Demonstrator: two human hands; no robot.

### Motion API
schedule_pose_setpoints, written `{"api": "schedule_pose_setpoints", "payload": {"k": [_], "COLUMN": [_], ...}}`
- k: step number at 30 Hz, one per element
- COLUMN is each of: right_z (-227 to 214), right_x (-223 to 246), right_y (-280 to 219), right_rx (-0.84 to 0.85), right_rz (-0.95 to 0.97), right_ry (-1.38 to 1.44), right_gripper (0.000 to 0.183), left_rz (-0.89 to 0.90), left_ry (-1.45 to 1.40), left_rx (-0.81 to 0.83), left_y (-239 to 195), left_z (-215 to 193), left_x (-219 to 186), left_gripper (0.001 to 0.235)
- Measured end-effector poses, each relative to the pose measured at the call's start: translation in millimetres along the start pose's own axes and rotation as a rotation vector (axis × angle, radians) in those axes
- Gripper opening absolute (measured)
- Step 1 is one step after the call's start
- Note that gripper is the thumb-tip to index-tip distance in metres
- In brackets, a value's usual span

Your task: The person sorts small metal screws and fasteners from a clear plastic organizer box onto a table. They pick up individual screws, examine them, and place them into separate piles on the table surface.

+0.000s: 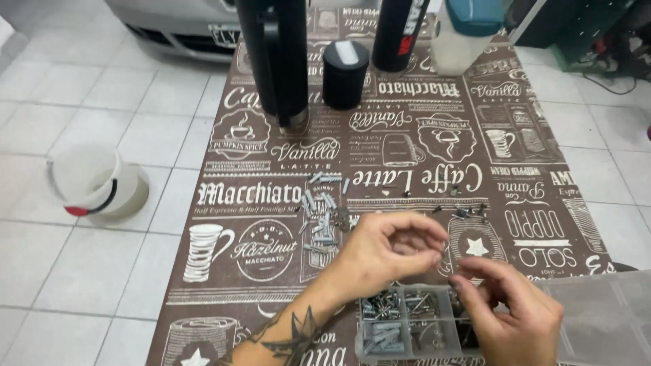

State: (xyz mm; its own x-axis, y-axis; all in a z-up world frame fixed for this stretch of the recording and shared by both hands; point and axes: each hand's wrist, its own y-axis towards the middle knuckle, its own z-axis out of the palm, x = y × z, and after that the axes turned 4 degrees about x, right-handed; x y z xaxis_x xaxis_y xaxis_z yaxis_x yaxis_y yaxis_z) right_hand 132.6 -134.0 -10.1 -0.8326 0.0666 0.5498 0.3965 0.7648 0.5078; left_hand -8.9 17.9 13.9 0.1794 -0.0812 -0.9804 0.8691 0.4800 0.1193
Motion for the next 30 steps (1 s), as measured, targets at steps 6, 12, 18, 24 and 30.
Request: {"api": "schedule_pose_setpoints", "payload": {"k": [6, 12, 18, 24, 30], "right_z": [8, 17, 19, 22, 26], "right_x": [-5, -28, -27, -29, -29], "right_y": [3, 1, 3, 4, 5], "right_rx": [-0.023, 0.043, 0.058, 0.063, -0.028], "right_rz": [-0.075, -0.067, -0.072, -0.121, -0.129], "right_ry": [0.046, 0.096, 0.155, 0.169, 0.175], "right_gripper": [0.012, 0.020, 0.017, 0.015, 0.011], "left_rz": [-0.007, -0.017, -0.054, -0.080, -0.096], "left_ry": [0.125, 0.021, -0.059, -0.123, -0.083], "left_rx": [0.081, 0.060, 0.101, 0.106, 0.101], "left_y": [-1, -1, -1, -1, -1], "left_z": [8, 8, 1, -6, -6], "left_x": [3, 2, 10, 19, 15], "left_gripper": [0.016, 0.017, 0.019, 0.019, 0.016]}}
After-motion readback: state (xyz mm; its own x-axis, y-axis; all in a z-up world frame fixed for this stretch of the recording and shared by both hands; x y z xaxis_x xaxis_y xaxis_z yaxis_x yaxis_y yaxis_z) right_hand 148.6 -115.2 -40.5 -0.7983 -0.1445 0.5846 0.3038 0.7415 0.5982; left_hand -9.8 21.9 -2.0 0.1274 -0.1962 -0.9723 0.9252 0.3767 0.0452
